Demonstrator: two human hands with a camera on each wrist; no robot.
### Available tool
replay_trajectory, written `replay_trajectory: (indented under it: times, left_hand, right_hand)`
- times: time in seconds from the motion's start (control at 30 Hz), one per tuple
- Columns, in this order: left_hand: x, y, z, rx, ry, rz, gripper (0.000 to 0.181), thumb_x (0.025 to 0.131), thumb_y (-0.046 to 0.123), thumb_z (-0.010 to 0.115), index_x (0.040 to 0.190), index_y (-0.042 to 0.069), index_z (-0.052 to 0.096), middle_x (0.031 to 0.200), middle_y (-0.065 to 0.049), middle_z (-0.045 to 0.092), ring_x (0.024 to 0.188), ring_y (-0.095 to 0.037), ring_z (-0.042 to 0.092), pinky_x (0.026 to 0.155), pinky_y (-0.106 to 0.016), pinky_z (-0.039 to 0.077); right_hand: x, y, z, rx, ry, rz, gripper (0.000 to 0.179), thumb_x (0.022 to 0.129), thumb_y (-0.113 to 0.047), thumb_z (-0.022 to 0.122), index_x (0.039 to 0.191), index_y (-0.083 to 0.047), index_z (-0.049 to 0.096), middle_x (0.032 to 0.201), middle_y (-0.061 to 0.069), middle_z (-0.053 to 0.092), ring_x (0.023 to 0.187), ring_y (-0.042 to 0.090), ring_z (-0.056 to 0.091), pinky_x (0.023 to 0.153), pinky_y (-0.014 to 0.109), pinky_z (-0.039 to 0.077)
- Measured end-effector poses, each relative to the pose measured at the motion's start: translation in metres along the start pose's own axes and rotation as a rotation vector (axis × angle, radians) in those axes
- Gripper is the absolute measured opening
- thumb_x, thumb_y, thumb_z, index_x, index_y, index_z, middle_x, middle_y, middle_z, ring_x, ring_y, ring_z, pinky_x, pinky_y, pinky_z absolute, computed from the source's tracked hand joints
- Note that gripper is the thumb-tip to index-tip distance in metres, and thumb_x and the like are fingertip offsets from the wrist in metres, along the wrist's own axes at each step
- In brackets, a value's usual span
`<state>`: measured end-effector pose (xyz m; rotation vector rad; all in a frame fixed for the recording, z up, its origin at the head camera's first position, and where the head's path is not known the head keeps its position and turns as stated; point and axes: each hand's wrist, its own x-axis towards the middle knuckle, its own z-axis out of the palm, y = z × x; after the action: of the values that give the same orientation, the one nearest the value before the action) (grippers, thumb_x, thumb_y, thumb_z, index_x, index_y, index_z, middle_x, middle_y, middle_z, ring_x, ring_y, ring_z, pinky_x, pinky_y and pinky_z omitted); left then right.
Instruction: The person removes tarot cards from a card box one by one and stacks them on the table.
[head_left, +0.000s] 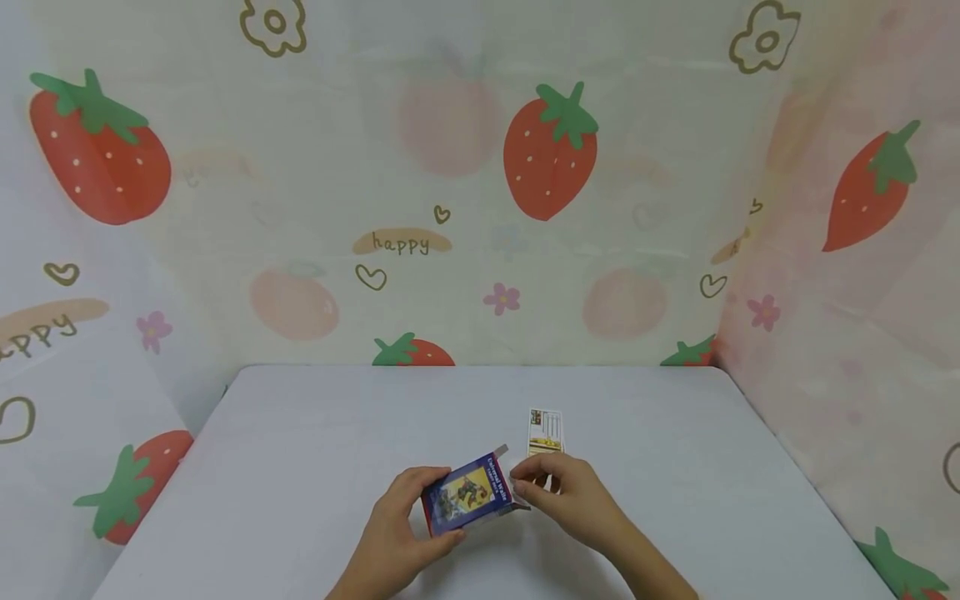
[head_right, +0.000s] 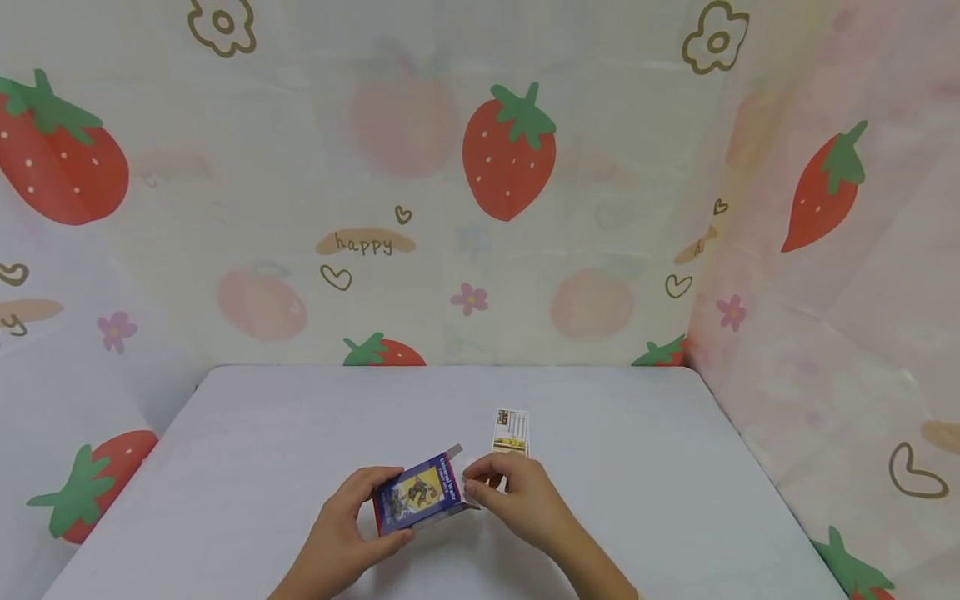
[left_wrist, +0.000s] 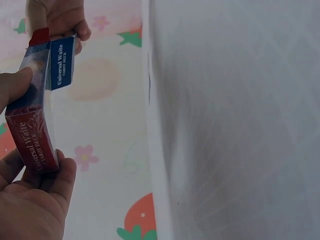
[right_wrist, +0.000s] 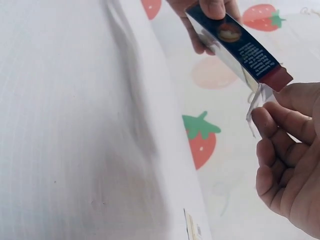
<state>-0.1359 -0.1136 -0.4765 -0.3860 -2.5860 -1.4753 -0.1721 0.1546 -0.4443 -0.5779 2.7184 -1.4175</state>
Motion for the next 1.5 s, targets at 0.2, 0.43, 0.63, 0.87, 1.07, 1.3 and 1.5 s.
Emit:
replay_trajectory:
  times: [0.2, 0.43, 0.63, 0.87, 1.07, 1.3, 1.5]
  left_hand:
    - [0.0002, 0.0001, 0.0004, 0.001, -0.001, 0.005, 0.074, 0.070, 0.027, 0.096, 0.133, 0.037, 0.058, 0.131, 0.020, 0.058, 0.117, -0.005, 0.056, 0.107, -0.041, 0.050]
    - [0.0000, 0.0003, -0.0008, -0.017, -0.001, 0.020, 0.075, 0.069, 0.027, 0.096, 0.133, 0.039, 0.058, 0.132, 0.021, 0.057, 0.118, -0.005, 0.056, 0.106, -0.037, 0.050]
    - [-0.0002, -0.0004, -0.0007, -0.004, 0.003, 0.030, 0.074, 0.070, 0.031, 0.096, 0.134, 0.037, 0.059, 0.131, 0.022, 0.058, 0.120, -0.005, 0.056, 0.107, -0.035, 0.049]
    - [-0.0005, 0.0002, -0.0003, -0.012, 0.007, 0.028, 0.074, 0.069, 0.024, 0.097, 0.133, 0.036, 0.060, 0.131, 0.021, 0.058, 0.121, -0.005, 0.055, 0.107, -0.037, 0.049]
    - [-0.0005, 0.0005, 0.0005, -0.008, 0.005, 0.022, 0.074, 0.070, 0.023, 0.096, 0.133, 0.037, 0.059, 0.132, 0.020, 0.058, 0.120, -0.006, 0.055, 0.106, -0.035, 0.050]
    - [-0.0007, 0.0004, 0.0012, -0.006, -0.003, 0.011, 0.072, 0.071, 0.025, 0.096, 0.134, 0.034, 0.060, 0.132, 0.018, 0.058, 0.120, -0.006, 0.055, 0.105, -0.039, 0.051]
    - [-0.0010, 0.0015, 0.0010, -0.005, -0.016, -0.010, 0.072, 0.072, 0.029, 0.095, 0.135, 0.031, 0.060, 0.134, 0.014, 0.058, 0.121, -0.009, 0.056, 0.106, -0.046, 0.051]
  right_hand:
    - [0.0002, 0.0002, 0.0024, 0.008, -0.003, -0.005, 0.012, 0.093, -0.033, 0.076, 0.100, -0.024, 0.077, 0.092, -0.011, 0.070, 0.081, 0.009, 0.057, 0.069, 0.023, 0.048]
    - [0.0012, 0.0011, 0.0049, 0.027, -0.021, 0.025, 0.013, 0.094, -0.037, 0.074, 0.101, -0.026, 0.077, 0.093, -0.013, 0.071, 0.077, 0.011, 0.056, 0.065, 0.023, 0.049]
    - [0.0019, 0.0019, 0.0066, 0.027, -0.027, 0.034, 0.013, 0.094, -0.038, 0.074, 0.101, -0.027, 0.077, 0.090, -0.014, 0.070, 0.076, 0.011, 0.056, 0.064, 0.023, 0.049]
    - [0.0023, 0.0031, 0.0076, 0.030, -0.026, 0.031, 0.014, 0.092, -0.037, 0.076, 0.099, -0.025, 0.077, 0.086, -0.013, 0.069, 0.075, 0.010, 0.057, 0.063, 0.023, 0.048]
    - [0.0025, 0.0037, 0.0088, 0.042, -0.021, 0.042, 0.010, 0.091, -0.032, 0.078, 0.098, -0.026, 0.077, 0.086, -0.012, 0.069, 0.078, 0.011, 0.058, 0.064, 0.023, 0.048]
    - [0.0021, 0.0061, 0.0098, 0.033, -0.021, 0.052, 0.009, 0.091, -0.024, 0.079, 0.099, -0.024, 0.076, 0.086, -0.012, 0.069, 0.078, 0.011, 0.058, 0.064, 0.023, 0.049]
    - [0.0022, 0.0046, 0.0093, 0.031, -0.025, 0.069, 0.009, 0.090, -0.023, 0.079, 0.099, -0.023, 0.077, 0.086, -0.012, 0.069, 0.077, 0.011, 0.058, 0.063, 0.023, 0.048]
